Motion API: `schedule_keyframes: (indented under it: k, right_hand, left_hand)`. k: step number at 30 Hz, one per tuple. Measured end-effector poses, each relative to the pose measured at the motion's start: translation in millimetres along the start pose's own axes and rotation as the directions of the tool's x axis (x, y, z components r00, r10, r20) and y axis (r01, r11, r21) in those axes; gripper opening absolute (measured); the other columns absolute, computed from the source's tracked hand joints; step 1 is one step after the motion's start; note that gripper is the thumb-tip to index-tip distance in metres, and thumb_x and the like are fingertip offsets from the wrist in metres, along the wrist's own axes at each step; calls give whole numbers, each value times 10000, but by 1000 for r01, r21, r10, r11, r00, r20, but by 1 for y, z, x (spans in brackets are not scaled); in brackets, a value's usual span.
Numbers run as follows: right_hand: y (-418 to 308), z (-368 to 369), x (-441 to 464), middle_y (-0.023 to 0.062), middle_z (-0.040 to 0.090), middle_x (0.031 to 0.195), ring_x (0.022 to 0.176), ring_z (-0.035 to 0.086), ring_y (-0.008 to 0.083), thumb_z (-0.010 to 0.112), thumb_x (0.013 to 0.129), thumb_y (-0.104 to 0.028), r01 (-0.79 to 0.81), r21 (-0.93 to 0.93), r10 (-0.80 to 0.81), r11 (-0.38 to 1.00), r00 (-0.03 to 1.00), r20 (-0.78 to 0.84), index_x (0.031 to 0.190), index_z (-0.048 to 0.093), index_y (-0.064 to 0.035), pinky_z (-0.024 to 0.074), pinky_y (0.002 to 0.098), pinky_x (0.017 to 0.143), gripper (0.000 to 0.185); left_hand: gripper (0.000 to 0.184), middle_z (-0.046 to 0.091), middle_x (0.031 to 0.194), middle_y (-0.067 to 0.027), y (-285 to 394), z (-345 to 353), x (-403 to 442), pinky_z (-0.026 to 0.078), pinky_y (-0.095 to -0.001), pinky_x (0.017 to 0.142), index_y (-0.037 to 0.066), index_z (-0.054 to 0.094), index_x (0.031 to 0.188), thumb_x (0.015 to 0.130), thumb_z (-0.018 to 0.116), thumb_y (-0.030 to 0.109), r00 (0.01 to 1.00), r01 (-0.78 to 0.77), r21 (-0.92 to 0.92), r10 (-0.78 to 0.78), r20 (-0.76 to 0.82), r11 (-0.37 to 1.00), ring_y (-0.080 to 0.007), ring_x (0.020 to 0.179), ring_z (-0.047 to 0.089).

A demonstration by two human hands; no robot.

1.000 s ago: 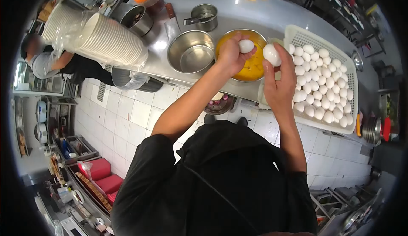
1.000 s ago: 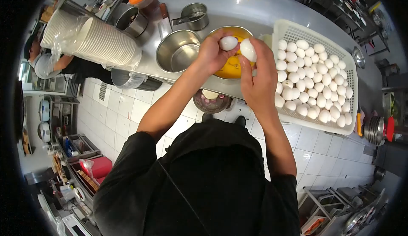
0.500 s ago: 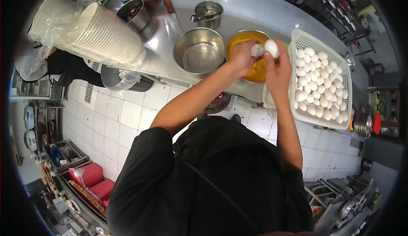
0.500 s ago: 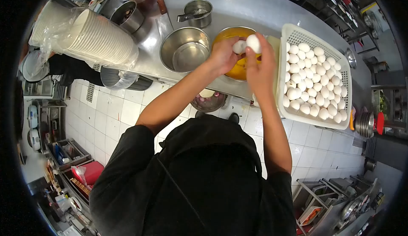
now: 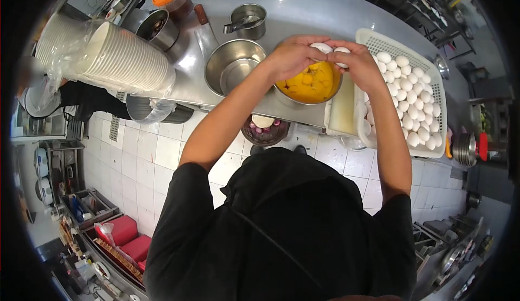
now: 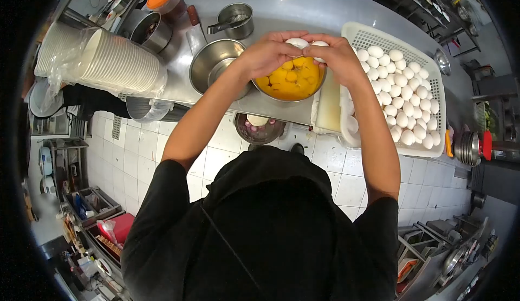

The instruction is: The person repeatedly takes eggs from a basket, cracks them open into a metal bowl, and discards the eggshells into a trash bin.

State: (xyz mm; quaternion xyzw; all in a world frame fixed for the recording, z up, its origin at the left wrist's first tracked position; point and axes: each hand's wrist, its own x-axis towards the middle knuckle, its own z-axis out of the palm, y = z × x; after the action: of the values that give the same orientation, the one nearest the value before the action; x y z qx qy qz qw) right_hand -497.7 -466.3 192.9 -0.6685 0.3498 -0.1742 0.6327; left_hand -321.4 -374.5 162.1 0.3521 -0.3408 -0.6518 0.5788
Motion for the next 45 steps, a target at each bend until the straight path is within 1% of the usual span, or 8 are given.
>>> schedule_keyframes:
  k: [14, 22, 29, 37, 39, 41, 42, 45]
  right_hand:
    - [-4, -18, 14, 46, 703, 968, 877, 620, 109, 696, 771, -64, 355, -264, -364, 897, 931, 16, 1093, 713, -31, 496, 246, 830, 324]
    - [-38, 16, -8, 6, 651, 944, 804, 564, 74, 680, 865, -130, 269, -258, -307, 928, 944, -122, 1238, 648, -38, 436, 200, 698, 385]
    - [-21, 35, -57, 142, 616, 1081, 914, 549, 141, 628, 894, -65, 281, 158, -276, 947, 960, -53, 1288, 535, 62, 401, 247, 698, 424]
    - [18, 114, -85, 140, 620, 1038, 861, 548, 146, 644, 882, -42, 57, 341, -87, 938, 994, 73, 1250, 572, 24, 412, 252, 680, 380]
    - [18, 130, -85, 133, 624, 1010, 841, 547, 149, 635, 888, -36, 9, 353, -50, 936, 993, 108, 1207, 593, 17, 412, 250, 682, 326]
    - [19, 137, -83, 133, 623, 1009, 823, 541, 150, 634, 889, -38, -9, 403, -24, 915, 997, 77, 1186, 596, 15, 410, 251, 682, 304]
    - [19, 137, -85, 133, 623, 1009, 814, 538, 151, 633, 889, -38, -14, 425, -15, 905, 998, 65, 1176, 598, 14, 409, 251, 682, 293]
    - [20, 123, -94, 123, 620, 1002, 843, 548, 152, 629, 900, -45, 5, 444, -17, 896, 1000, 23, 1155, 599, 6, 422, 254, 702, 262]
  left_hand:
    - [554, 654, 1154, -117, 20, 13, 10, 492, -248, 807, -15, 536, 1353, 804, 595, 35, 971, -203, 672, 236, 44, 712, -139, 942, 607]
    - [289, 584, 1052, -149, 5, -5, -14, 521, -404, 965, -26, 533, 1151, 864, 507, -41, 961, -216, -458, 105, -256, 862, -307, 1002, 631]
    - [255, 599, 1076, -182, 21, -60, -220, 479, -416, 1022, -46, 556, 1129, 916, 553, 95, 850, -476, -612, 153, -503, 632, -308, 1069, 597]
    - [566, 489, 1273, -278, 3, -270, -437, 483, -474, 1022, -124, 368, 1286, 983, 420, 351, 98, -765, -20, 86, -991, 643, -402, 1160, 532]
    - [977, 273, 1512, -276, 44, -330, -462, 209, -569, 1166, -115, 127, 1466, 924, 407, 648, 261, -823, -67, 272, -926, 564, -429, 1384, 321]
    - [1158, -113, 1609, -204, 101, -323, -451, -36, -630, 1151, 33, -126, 1525, 830, 347, 829, 129, -733, 77, 249, -960, 676, -423, 1481, -21]
    - [1271, -114, 1606, -218, 103, -364, -461, 50, -620, 1158, -20, -182, 1493, 781, 374, 874, -86, -655, 67, 14, -996, 753, -417, 1482, 10]
    - [1062, 159, 1585, -224, 72, -416, -455, 189, -469, 1170, -63, 119, 1502, 881, 387, 756, -415, -475, 305, 96, -905, 826, -374, 1450, 211]
